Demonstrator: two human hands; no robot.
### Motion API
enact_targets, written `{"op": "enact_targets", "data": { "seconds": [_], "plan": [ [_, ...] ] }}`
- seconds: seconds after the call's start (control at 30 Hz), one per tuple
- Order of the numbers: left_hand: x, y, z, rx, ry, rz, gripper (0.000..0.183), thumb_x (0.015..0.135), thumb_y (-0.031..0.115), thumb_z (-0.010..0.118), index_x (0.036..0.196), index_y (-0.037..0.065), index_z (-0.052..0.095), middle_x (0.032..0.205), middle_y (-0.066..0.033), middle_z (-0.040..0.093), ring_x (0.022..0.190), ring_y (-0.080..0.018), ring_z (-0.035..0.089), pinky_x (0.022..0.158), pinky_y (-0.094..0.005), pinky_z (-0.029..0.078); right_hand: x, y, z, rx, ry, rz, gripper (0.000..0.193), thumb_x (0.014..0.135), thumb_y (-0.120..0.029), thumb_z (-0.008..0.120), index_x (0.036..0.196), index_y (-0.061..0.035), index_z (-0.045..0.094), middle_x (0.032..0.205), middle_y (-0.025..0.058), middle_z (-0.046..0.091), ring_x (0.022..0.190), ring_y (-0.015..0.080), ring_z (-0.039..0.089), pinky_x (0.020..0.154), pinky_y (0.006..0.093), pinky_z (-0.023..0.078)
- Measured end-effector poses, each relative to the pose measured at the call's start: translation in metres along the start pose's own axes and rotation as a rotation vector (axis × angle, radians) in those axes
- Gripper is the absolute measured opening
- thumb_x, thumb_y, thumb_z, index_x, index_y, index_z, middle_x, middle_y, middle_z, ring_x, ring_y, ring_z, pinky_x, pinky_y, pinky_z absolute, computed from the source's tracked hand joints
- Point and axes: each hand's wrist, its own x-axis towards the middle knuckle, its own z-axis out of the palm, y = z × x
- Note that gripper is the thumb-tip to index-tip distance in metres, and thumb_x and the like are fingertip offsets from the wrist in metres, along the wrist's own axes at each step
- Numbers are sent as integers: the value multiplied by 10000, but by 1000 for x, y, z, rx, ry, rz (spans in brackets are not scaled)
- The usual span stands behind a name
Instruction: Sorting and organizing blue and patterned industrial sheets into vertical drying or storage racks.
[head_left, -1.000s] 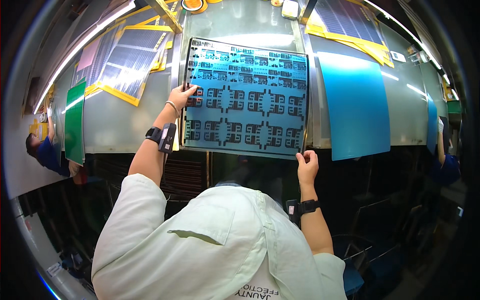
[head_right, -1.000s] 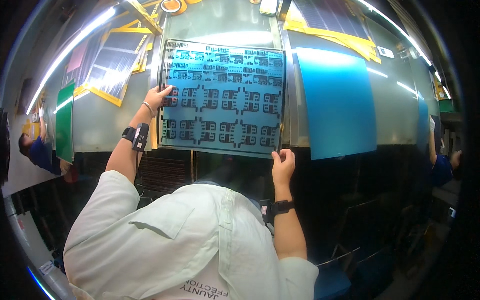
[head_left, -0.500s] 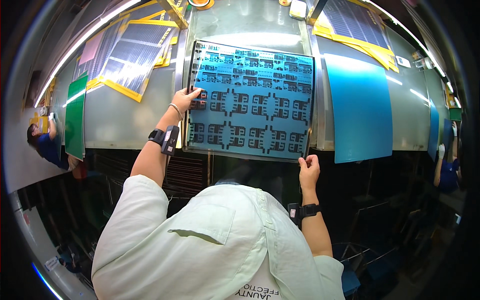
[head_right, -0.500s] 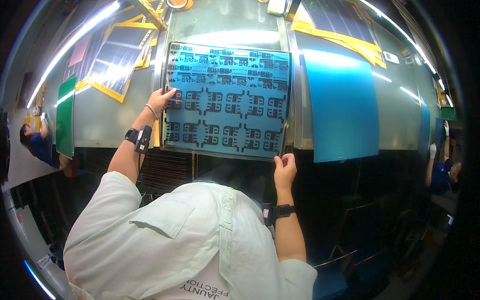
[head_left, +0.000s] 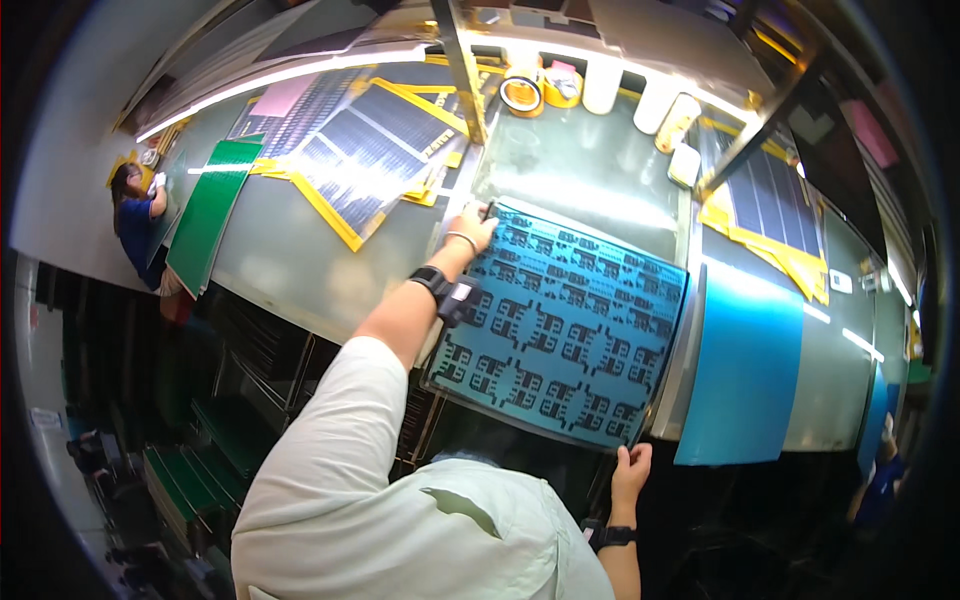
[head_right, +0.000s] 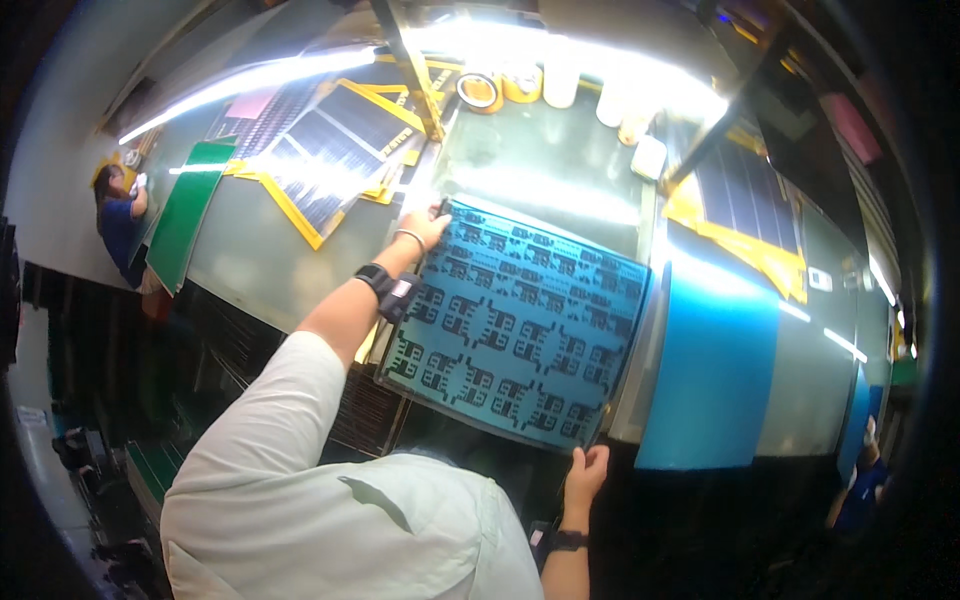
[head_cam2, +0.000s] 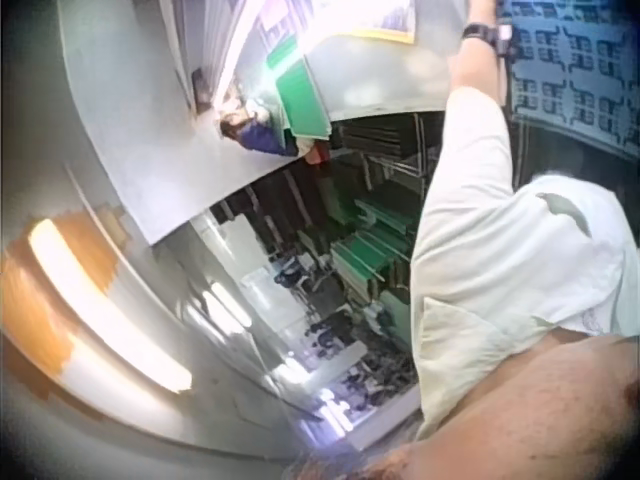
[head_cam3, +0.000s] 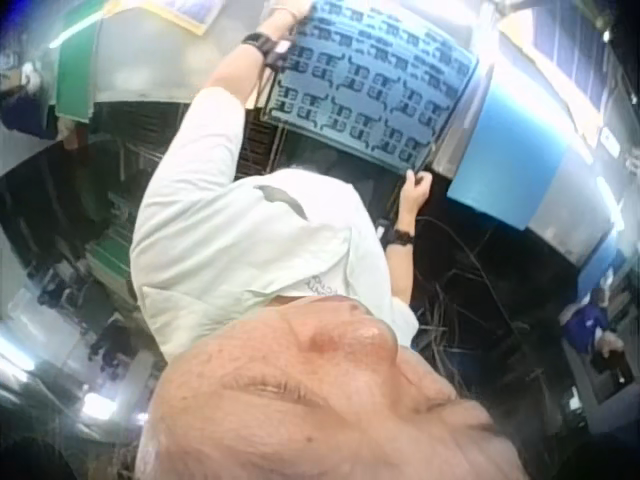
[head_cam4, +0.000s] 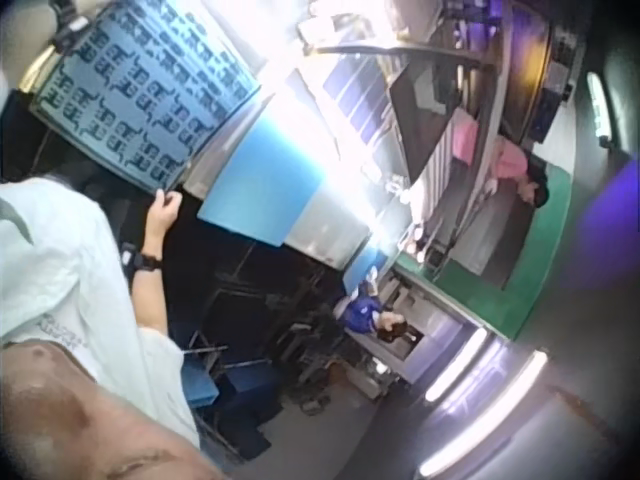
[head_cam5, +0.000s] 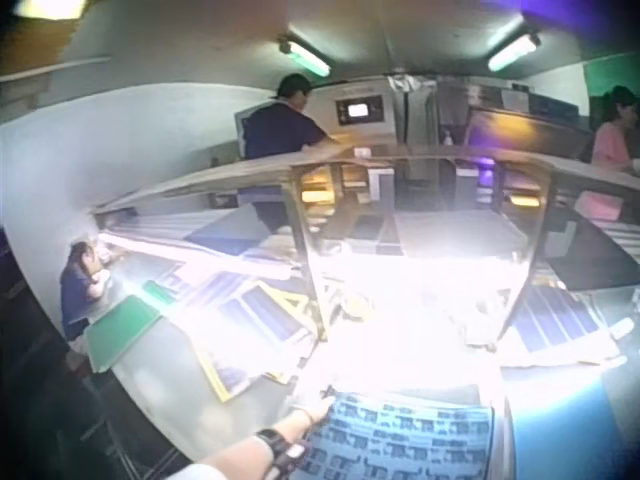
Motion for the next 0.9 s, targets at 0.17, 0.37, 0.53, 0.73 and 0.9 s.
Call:
{"op": "enact_targets", "data": {
  "seconds": [0.17, 0.37, 0.53, 0.73, 0.9],
  "plan": [
    [0, 16, 1, 80, 37, 93, 481, 801, 254, 576, 1256, 213, 425, 1039, -160, 585, 957, -332, 557, 822, -400, 440, -3, -5, 3, 46, -20, 8, 196, 726, -64, 599, 759, -35, 409, 640, 51, 374, 597, 170, 388, 573, 296, 369],
    [7, 18, 7, 369, -29, 141, 435, 854, 256, 490, 1278, 232, 400, 1007, -139, 580, 898, -302, 586, 760, -391, 463, 0, -12, 6, 71, -14, 29, 229, 726, -46, 596, 721, -59, 368, 638, 4, 310, 580, 109, 325, 525, 253, 312],
    [15, 17, 10, 499, -25, 186, 412, 882, 264, 437, 1287, 212, 385, 964, -132, 576, 845, -300, 592, 733, -389, 469, 3, -17, 5, 65, -39, 21, 235, 729, -39, 589, 719, -62, 356, 636, 1, 301, 574, 96, 319, 517, 239, 303],
    [-6, 23, 13, 630, 236, 327, 447, 845, 408, 458, 1241, 201, 454, 1226, -125, 415, 1198, -302, 300, 940, -499, 279, 7, -48, -7, -413, 122, -226, 382, 656, -92, 686, 999, -51, 523, 921, 115, 497, 910, 275, 476, 812, 391, 377],
    [-7, 4, 27, 565, 326, 423, 467, 880, 343, 407, 1305, 152, 385, 1399, -9, 293, 1296, -291, 217, 1023, -538, 153, 90, -93, -11, -778, -40, -551, 602, 705, -229, 651, 1236, -43, 437, 1345, 119, 332, 1266, 387, 226, 1014, 509, 215]
  ]
}}
